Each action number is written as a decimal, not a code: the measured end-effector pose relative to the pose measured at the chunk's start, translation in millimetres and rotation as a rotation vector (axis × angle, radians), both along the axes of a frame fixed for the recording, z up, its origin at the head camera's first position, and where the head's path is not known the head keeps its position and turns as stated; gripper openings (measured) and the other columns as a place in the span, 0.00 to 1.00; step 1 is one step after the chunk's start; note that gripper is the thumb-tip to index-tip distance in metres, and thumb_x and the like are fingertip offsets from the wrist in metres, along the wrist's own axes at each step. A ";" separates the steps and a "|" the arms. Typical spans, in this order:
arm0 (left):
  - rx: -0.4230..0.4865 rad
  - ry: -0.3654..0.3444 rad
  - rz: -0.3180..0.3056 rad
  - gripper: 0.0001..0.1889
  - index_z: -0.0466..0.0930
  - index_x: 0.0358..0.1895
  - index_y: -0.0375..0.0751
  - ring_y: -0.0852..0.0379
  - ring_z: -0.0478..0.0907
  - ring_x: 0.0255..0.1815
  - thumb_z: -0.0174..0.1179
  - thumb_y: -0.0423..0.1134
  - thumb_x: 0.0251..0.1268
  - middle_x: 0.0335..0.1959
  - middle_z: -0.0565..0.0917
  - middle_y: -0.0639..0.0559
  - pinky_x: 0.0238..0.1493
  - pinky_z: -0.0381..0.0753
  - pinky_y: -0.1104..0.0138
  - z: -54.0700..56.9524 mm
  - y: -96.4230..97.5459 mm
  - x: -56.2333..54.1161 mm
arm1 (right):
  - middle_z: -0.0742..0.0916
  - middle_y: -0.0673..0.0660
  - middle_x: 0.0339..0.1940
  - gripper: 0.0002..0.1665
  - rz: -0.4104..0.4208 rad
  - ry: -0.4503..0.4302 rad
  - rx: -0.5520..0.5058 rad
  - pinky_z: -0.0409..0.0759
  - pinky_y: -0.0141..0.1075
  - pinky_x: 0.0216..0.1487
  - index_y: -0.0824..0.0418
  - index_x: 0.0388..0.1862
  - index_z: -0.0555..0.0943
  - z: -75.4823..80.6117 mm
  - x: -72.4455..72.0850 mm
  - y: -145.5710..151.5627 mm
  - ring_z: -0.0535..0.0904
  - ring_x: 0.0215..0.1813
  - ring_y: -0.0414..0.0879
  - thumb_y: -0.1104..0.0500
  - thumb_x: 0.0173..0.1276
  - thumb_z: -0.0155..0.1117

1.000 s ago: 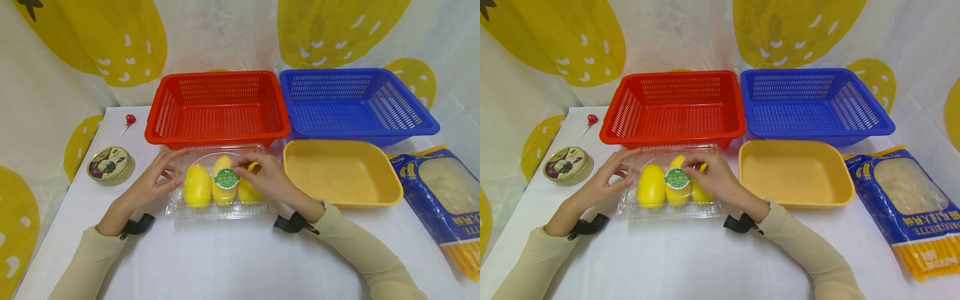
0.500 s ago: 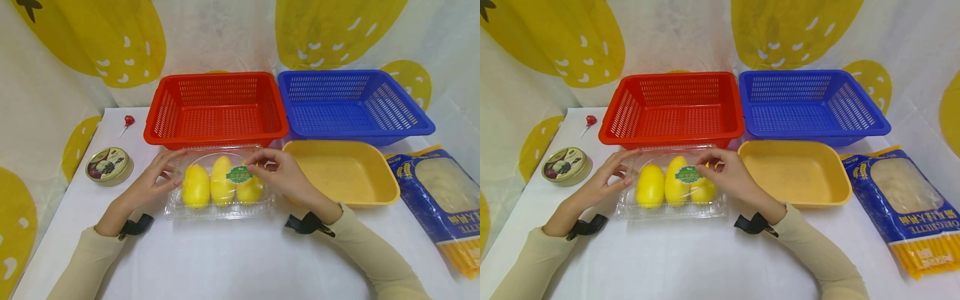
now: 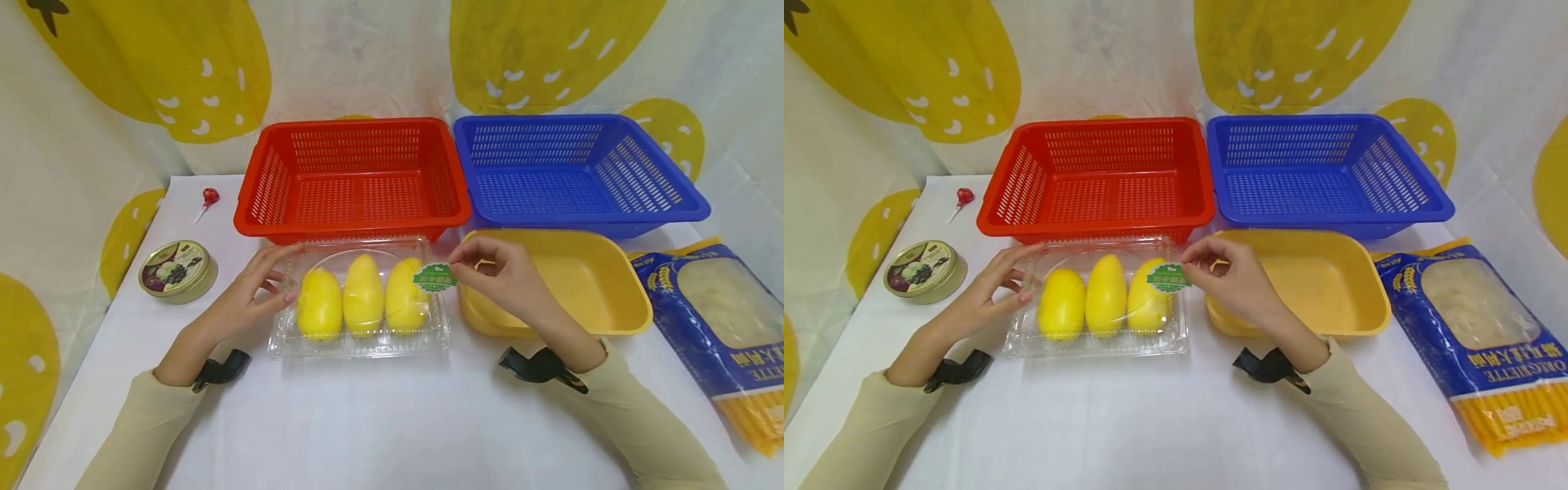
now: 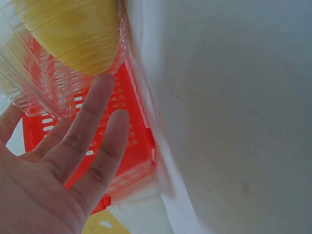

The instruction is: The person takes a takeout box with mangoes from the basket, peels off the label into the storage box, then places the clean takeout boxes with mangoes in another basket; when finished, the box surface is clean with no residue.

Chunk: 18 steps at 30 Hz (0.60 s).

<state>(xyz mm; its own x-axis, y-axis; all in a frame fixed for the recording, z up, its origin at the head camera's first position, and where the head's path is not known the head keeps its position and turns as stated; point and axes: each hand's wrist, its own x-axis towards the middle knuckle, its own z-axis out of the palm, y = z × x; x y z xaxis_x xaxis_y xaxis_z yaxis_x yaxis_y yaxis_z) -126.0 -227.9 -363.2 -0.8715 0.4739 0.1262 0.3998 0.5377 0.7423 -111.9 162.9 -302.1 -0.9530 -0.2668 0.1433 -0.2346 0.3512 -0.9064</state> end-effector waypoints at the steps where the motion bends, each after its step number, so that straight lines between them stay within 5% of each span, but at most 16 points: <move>1: 0.000 -0.001 0.001 0.39 0.53 0.77 0.55 0.45 0.74 0.54 0.61 0.38 0.64 0.72 0.59 0.48 0.51 0.79 0.50 0.1 -0.2 0.2 | 0.84 0.48 0.34 0.07 -0.003 0.003 -0.008 0.80 0.26 0.39 0.69 0.40 0.82 -0.6 0.1 3.0 0.78 0.39 0.42 0.67 0.65 0.65; 18: 0.012 -0.005 -0.005 0.40 0.52 0.77 0.56 0.45 0.72 0.55 0.62 0.38 0.63 0.73 0.58 0.49 0.51 0.78 0.49 -0.5 0.6 0.1 | 0.82 0.45 0.31 0.08 -0.086 -0.019 0.248 0.76 0.23 0.37 0.67 0.42 0.81 -2.5 -5.0 59.1 0.75 0.37 0.39 0.62 0.68 0.64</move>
<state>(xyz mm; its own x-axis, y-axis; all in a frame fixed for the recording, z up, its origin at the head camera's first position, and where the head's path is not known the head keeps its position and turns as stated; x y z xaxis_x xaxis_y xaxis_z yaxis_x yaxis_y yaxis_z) -125.9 -227.3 -363.7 -0.8697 0.4767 0.1281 0.3991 0.5264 0.7507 -117.0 221.9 -304.6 -0.9757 -0.2091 0.0658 -0.1780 0.5809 -0.7943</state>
